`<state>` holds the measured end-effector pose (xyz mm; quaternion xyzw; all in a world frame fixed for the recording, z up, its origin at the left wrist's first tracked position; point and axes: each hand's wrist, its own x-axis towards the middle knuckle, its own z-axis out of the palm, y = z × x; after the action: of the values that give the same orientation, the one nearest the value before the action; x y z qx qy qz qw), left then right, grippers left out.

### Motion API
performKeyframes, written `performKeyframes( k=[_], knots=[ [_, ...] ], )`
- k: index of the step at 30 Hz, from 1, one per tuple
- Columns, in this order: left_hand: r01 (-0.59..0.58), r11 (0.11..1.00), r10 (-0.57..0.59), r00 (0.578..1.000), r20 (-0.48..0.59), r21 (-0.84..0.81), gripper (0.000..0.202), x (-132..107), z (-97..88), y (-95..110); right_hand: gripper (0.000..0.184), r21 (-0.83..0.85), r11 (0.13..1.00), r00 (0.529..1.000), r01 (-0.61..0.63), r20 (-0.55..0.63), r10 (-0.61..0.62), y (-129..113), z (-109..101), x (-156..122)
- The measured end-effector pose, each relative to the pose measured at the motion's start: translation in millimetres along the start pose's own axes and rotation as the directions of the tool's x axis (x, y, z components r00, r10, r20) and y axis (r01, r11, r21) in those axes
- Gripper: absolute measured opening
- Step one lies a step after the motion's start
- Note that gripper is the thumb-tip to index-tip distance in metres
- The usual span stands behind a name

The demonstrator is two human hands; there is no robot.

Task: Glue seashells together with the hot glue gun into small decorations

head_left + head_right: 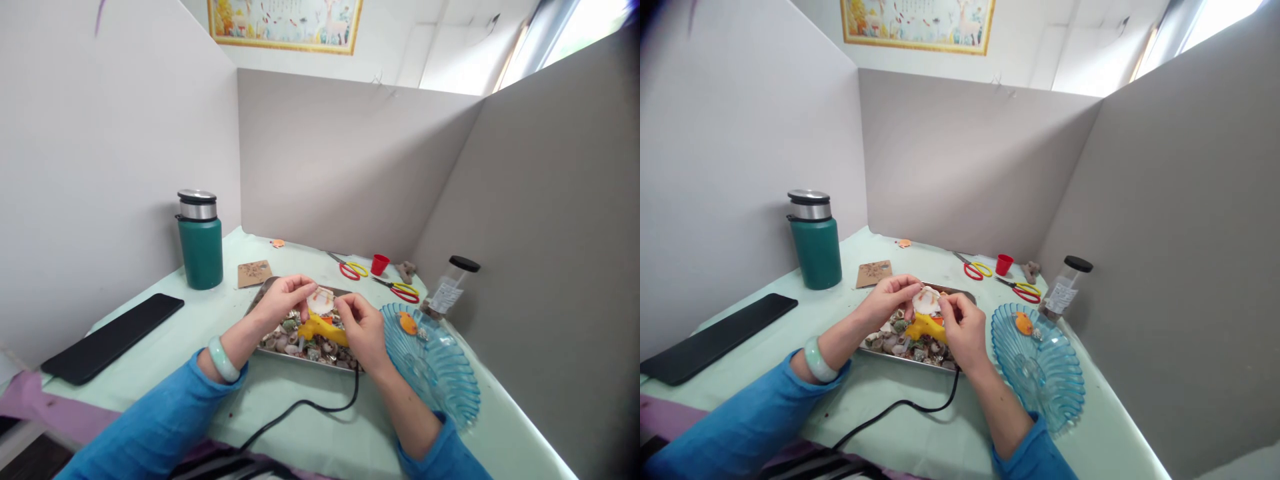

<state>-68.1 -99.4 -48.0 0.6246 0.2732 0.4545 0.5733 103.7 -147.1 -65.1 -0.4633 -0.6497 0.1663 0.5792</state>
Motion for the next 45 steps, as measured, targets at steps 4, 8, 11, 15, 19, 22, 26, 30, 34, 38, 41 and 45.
performKeyframes(
  k=[4,8,11,15,19,22,26,30,34,38,41,45],
  knots=[
    [0.068,0.996,-0.069,0.997,0.027,0.059,0.031,-1.5,2.3,0.9,0.023,-0.023,1.000,1.000,0.005,-0.016,-0.005,0.7,0.0,0.1],
    [0.102,0.987,-0.113,0.990,0.083,0.126,0.032,-3.1,3.4,0.5,0.025,-0.021,1.000,1.000,0.008,0.002,-0.008,2.5,0.4,0.1],
    [0.082,0.989,-0.092,0.992,0.082,0.121,0.031,-3.0,2.9,-0.7,0.025,-0.022,1.000,1.000,0.007,0.011,-0.006,1.9,0.3,-0.1],
    [0.043,0.989,-0.053,0.997,0.064,0.144,0.033,-2.5,2.9,0.0,0.024,-0.047,0.998,1.000,0.031,0.002,-0.031,-0.9,-0.5,-0.7],
    [0.027,0.996,-0.027,1.000,0.000,0.080,0.035,-2.2,5.0,3.0,0.024,-0.063,0.996,0.998,0.055,-0.025,-0.057,-2.0,-0.7,-1.5],
    [0.006,0.999,-0.005,1.000,-0.019,0.041,0.034,-2.1,5.9,4.0,0.023,-0.066,0.996,0.998,0.059,-0.027,-0.061,-1.5,-0.3,-1.8],
    [-0.012,0.999,0.012,1.000,-0.002,0.034,0.031,-2.2,4.7,2.8,0.022,-0.072,0.995,0.998,0.067,-0.008,-0.067,-0.5,-0.1,-2.0],
    [-0.014,0.998,0.015,1.000,-0.013,0.055,0.030,-2.1,2.9,1.5,0.022,-0.073,0.994,0.997,0.080,0.009,-0.079,0.6,-0.4,-2.2],
    [-0.002,0.998,0.003,1.000,-0.019,0.062,0.032,-2.0,2.0,2.2,0.021,-0.063,0.994,0.996,0.084,0.011,-0.083,0.2,-0.8,-2.3],
    [-0.010,0.999,0.010,1.000,0.007,0.045,0.030,-2.0,0.5,2.8,0.021,-0.056,0.994,0.995,0.091,0.034,-0.089,-0.5,-1.1,-2.5],
    [-0.017,0.999,0.016,1.000,0.008,0.045,0.029,-1.4,-0.9,2.1,0.021,-0.052,0.995,0.996,0.083,0.045,-0.081,-0.2,-1.5,-2.9],
    [-0.022,0.999,0.021,1.000,0.006,0.047,0.028,-1.1,-0.1,2.1,0.022,-0.075,0.992,0.994,0.100,0.048,-0.096,0.1,-1.8,-3.3]
  ],
)
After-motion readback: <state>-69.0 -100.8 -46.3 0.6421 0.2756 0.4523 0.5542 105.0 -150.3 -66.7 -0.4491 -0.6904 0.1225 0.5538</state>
